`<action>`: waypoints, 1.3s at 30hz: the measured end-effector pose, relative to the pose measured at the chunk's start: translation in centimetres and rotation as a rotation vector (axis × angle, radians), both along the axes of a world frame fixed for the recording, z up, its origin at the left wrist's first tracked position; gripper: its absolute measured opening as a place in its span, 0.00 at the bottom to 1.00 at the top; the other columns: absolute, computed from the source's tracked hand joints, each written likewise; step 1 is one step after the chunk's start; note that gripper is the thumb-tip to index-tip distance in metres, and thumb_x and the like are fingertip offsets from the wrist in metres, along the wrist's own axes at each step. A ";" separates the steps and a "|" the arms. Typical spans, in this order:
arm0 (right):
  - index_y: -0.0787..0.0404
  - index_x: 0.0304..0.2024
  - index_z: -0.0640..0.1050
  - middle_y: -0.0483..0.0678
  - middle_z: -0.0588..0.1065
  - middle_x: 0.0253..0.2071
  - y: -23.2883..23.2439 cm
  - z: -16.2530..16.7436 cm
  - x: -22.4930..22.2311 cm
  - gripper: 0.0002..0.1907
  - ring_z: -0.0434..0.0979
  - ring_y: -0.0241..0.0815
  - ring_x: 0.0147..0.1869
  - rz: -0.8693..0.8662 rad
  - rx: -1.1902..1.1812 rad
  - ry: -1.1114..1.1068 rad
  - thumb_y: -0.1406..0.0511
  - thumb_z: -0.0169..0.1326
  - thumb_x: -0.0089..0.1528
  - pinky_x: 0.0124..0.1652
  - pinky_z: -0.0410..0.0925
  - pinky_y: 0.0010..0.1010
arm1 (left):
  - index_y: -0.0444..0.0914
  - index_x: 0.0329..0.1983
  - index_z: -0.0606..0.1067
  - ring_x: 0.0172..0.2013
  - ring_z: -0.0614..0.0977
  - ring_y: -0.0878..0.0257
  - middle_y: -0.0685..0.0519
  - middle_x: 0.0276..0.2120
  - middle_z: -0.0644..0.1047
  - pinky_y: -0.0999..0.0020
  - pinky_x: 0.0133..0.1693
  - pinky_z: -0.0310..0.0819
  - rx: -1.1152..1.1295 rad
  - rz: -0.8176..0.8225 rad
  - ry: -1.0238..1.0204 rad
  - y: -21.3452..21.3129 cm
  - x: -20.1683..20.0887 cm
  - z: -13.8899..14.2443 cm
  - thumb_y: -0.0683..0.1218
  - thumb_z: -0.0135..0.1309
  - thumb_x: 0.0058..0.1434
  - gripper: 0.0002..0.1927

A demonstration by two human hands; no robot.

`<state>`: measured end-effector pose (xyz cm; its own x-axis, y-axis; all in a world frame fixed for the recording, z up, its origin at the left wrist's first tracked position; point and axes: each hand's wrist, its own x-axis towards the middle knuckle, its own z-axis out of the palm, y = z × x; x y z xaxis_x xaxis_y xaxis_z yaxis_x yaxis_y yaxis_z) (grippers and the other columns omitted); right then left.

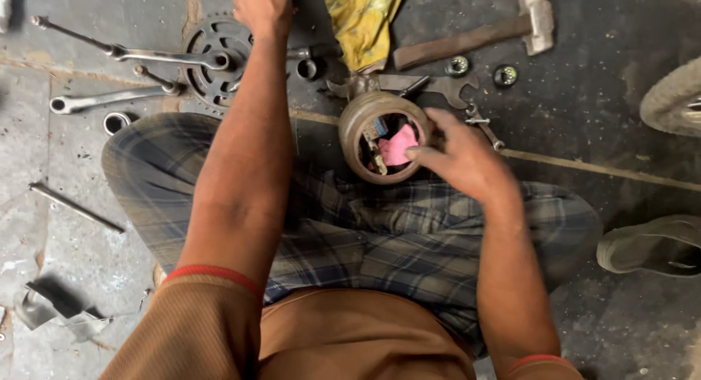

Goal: The person sits on the floor of a bicycle repair shop packing grease into a freewheel/hub bearing assembly. They scoop grease from a plastic jar, press ball bearings into the hub races, fit the bearing cage into the hub body, and handle small loose bearings and parts from the floor.

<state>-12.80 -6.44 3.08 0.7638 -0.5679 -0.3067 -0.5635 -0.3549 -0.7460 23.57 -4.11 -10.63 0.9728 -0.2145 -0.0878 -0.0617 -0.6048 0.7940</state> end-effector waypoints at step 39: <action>0.57 0.75 0.58 0.54 0.59 0.76 2.3 -2.2 1.1 0.34 0.59 0.54 0.78 -0.391 1.360 -1.363 0.48 0.37 0.71 0.74 0.56 0.51 | 0.44 0.77 0.61 0.69 0.62 0.33 0.34 0.71 0.61 0.45 0.68 0.56 -0.267 -1.135 -0.377 9.1 -19.8 23.4 0.63 0.69 0.44 0.57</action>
<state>-11.71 -4.15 0.91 0.7411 -0.6709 -0.0268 0.6336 0.7121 -0.3025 3.77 4.96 12.72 0.1773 -0.9251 0.3359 -0.7006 0.1210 0.7032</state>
